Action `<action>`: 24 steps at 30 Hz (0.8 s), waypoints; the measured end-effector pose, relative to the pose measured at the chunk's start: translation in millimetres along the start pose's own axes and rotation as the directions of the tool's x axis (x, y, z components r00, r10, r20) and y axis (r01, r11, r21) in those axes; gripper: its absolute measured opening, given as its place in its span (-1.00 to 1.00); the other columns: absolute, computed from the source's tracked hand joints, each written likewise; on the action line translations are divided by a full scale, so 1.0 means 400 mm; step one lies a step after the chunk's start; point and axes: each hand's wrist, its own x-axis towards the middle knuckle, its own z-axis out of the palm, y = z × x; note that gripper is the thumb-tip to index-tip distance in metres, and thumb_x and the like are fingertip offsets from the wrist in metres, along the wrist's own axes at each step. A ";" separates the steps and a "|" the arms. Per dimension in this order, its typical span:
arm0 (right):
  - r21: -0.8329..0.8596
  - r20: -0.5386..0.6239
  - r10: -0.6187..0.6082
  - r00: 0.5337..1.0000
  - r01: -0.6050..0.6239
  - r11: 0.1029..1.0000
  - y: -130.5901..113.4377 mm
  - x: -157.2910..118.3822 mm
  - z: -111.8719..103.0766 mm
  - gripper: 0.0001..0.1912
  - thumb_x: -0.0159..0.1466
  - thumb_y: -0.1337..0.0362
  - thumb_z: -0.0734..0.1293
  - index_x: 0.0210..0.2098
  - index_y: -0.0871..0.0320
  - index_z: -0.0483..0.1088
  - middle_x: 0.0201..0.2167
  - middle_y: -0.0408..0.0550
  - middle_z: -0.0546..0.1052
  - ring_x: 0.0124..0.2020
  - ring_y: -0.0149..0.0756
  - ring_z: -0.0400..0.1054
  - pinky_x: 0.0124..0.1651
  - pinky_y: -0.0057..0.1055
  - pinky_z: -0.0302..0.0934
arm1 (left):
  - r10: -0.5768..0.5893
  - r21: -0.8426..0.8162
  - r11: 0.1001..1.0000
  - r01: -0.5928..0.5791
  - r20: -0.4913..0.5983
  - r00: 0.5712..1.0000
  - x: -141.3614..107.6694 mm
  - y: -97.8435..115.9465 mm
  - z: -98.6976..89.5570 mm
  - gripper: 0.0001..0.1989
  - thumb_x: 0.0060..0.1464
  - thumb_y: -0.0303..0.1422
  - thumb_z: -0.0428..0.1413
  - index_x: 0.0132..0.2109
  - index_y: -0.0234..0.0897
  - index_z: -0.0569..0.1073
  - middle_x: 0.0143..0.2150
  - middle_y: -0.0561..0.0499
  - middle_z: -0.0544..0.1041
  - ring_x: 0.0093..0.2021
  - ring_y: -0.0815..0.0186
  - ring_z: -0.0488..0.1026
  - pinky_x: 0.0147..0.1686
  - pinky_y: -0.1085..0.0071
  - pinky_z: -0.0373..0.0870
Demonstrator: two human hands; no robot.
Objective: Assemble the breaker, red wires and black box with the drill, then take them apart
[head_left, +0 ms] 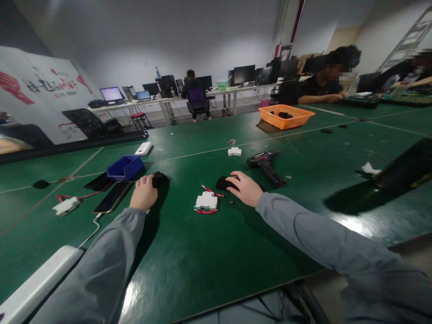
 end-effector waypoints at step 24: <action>0.042 0.075 -0.234 0.969 0.232 0.972 -0.053 -0.013 -0.002 -0.75 0.29 0.15 0.34 -0.11 0.14 0.51 0.05 0.10 0.47 0.17 -0.02 0.21 0.20 0.00 0.05 | -0.017 0.020 1.000 0.017 -0.029 0.999 0.003 0.003 0.007 -0.52 0.25 -0.21 -0.11 0.21 -0.40 0.24 0.10 -0.30 0.39 0.06 0.00 0.41 0.04 0.13 0.39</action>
